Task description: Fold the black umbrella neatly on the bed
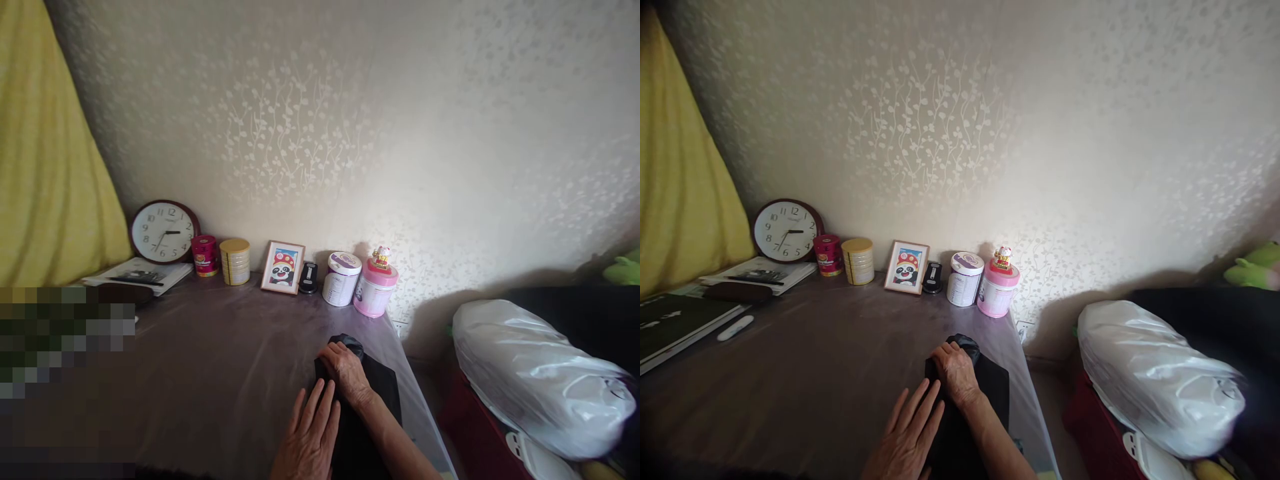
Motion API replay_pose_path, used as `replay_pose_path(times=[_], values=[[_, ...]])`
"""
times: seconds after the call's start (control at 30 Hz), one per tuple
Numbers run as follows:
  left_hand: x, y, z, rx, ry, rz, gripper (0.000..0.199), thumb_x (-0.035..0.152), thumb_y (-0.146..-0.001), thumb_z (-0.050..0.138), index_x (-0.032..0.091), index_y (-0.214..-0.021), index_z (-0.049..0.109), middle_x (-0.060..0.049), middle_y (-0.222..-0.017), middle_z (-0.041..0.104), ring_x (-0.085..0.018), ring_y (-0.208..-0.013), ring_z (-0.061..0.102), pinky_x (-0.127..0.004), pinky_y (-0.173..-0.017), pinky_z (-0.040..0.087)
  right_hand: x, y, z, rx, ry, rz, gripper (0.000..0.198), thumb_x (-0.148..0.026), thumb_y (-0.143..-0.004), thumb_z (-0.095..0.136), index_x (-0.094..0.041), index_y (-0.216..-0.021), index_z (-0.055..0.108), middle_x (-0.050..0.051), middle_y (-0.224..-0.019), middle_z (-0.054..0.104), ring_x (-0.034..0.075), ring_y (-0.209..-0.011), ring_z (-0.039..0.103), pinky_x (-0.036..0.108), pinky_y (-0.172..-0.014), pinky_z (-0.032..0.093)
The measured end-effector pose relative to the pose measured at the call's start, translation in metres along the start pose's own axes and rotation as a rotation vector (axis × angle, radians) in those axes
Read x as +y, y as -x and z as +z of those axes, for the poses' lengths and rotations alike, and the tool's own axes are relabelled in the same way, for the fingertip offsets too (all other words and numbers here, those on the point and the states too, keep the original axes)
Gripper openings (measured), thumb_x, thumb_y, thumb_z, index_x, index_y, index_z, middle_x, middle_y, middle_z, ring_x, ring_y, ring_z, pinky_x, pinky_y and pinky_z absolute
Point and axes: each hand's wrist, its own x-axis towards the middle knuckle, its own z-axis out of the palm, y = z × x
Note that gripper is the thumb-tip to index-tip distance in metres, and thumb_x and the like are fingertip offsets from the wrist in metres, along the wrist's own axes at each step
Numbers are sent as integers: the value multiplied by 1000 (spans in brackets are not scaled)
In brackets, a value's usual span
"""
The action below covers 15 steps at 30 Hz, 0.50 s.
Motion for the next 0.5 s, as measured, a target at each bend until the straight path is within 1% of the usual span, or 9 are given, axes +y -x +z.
replay_pose_path(times=[0.07, 0.13, 0.23, 0.3, 0.4, 0.5], values=[[0, 1, 6, -5, -28, 1, 77, 7, -62, 48, 16, -137, 28, -10, -149, 21, -32, -135, 22, -51, -103, 36, 1, 0, 2, 2, -7, -8, 14, -21, -90, 49, -23, -83, 61, -1, -79, 64, 15, -76, 56, 23, -69, 43], [-1, 2, 11, -31, -14, -1, 76, 9, -62, 48, 16, -136, 30, -9, -149, 19, -33, -135, 21, -52, -104, 35, 2, 0, 4, 8, -26, -16, 14, -22, -90, 49, -23, -84, 61, -1, -79, 65, 15, -76, 57, 23, -69, 43], [-6, 6, 19, -61, 10, 2, 76, 13, -64, 51, 16, -137, 29, -11, -147, 24, -33, -134, 24, -52, -103, 36, 2, -1, 6, 24, -47, -9, 14, -21, -90, 49, -23, -86, 62, -1, -80, 66, 15, -77, 58, 24, -71, 43], [-8, 9, 27, -47, -8, -1, 78, 11, -67, 49, 17, -140, 22, -13, -145, 29, -32, -132, 29, -50, -102, 39, 2, -1, 5, 39, -51, -6, 16, -21, -90, 47, -23, -85, 62, -1, -79, 67, 15, -76, 58, 25, -72, 43], [-9, 15, 42, 15, -43, -47, 81, 3, -71, 43, 20, -143, 8, -11, -143, 33, -27, -130, 35, -43, -100, 42, 0, 4, -1, 69, -91, -23, 20, -22, -92, 43, -22, -86, 63, 1, -81, 67, 14, -78, 59, 26, -74, 44], [-5, 19, 56, 82, -62, -76, 77, 2, -78, 39, 22, -143, 4, -10, -140, 40, -24, -126, 41, -35, -97, 45, -3, 15, -9, 98, -172, -60, 22, -22, -93, 41, -21, -91, 62, 2, -87, 68, 14, -86, 60, 28, -82, 44]])
